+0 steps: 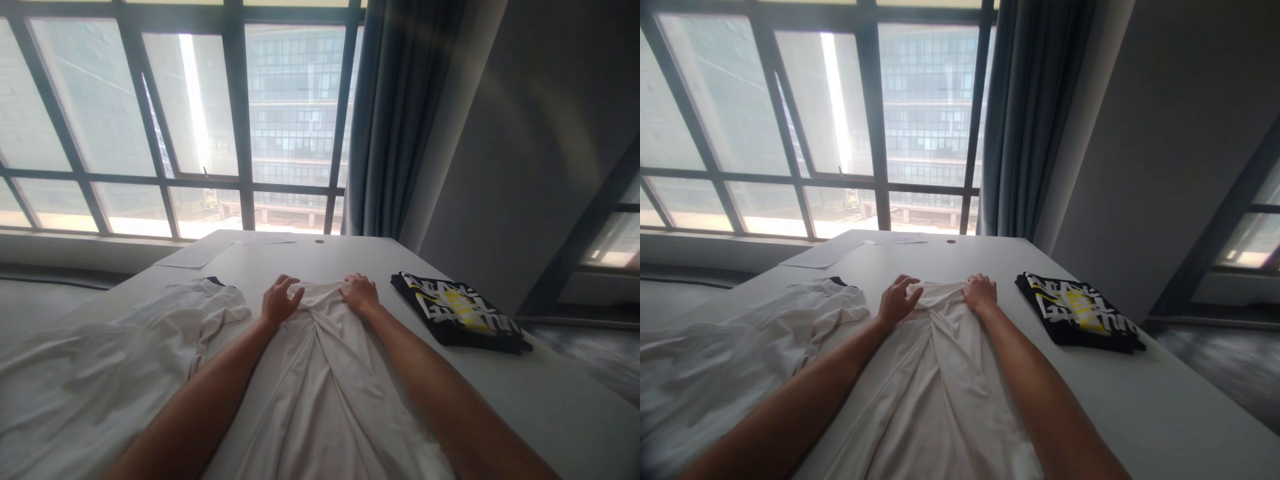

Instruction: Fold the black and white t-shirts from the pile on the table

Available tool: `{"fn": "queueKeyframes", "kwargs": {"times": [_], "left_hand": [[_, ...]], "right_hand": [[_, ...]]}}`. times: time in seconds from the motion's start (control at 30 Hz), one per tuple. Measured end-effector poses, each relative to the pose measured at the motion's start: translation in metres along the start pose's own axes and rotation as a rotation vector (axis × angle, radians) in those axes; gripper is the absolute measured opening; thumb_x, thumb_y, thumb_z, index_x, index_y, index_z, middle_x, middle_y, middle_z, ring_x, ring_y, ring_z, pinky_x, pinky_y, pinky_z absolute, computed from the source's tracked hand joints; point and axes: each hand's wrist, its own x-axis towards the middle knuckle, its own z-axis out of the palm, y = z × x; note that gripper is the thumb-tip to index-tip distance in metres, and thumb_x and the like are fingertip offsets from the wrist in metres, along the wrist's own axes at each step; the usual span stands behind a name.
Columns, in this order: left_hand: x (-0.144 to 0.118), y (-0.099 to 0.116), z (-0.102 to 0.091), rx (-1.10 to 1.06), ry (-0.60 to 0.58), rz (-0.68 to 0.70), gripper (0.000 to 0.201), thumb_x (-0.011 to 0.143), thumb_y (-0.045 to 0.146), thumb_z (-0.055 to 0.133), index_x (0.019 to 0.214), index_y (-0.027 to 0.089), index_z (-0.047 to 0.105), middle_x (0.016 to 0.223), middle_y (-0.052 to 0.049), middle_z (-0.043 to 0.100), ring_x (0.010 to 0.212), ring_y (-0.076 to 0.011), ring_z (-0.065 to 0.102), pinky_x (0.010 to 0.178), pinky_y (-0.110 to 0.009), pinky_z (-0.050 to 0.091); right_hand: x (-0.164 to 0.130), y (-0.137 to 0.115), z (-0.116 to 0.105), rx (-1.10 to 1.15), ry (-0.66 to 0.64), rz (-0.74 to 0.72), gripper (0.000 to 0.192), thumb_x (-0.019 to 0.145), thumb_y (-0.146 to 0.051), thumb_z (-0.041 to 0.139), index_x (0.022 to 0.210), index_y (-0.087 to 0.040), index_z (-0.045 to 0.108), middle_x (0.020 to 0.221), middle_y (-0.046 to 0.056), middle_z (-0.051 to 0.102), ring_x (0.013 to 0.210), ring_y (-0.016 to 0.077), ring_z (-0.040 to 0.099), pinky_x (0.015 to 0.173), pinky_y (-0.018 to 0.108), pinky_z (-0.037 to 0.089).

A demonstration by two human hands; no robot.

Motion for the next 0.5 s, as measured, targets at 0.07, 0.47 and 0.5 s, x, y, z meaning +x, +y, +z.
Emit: {"fn": "queueKeyframes", "kwargs": {"times": [0.07, 0.47, 0.5], "left_hand": [[-0.001, 0.001, 0.002, 0.067, -0.1, 0.111, 0.03, 0.081, 0.047, 0.065, 0.1, 0.025, 0.073, 0.11, -0.006, 0.068, 0.099, -0.0247, 0.063, 0.094, -0.038, 0.048], [0.001, -0.002, 0.006, 0.159, -0.119, -0.003, 0.02, 0.086, 0.029, 0.054, 0.088, 0.021, 0.073, 0.098, -0.007, 0.071, 0.097, -0.024, 0.063, 0.09, -0.038, 0.047], [0.001, -0.002, 0.006, 0.18, -0.128, -0.02, 0.02, 0.085, 0.027, 0.055, 0.09, 0.022, 0.073, 0.101, -0.007, 0.071, 0.101, -0.0249, 0.063, 0.092, -0.039, 0.046]], "right_hand": [[-0.002, -0.002, -0.001, -0.007, 0.013, 0.013, 0.037, 0.091, -0.04, 0.05, 0.116, -0.018, 0.065, 0.122, 0.015, 0.061, 0.113, 0.027, 0.055, 0.094, 0.037, 0.041], [-0.01, -0.025, -0.007, -0.006, -0.175, 0.017, 0.045, 0.096, -0.038, 0.038, 0.13, -0.018, 0.059, 0.135, 0.017, 0.054, 0.122, 0.0316, 0.05, 0.101, 0.045, 0.038], [-0.018, -0.033, -0.012, 0.013, -0.188, 0.004, 0.049, 0.096, -0.041, 0.037, 0.136, -0.018, 0.054, 0.14, 0.016, 0.051, 0.126, 0.0327, 0.047, 0.102, 0.048, 0.037]]}}
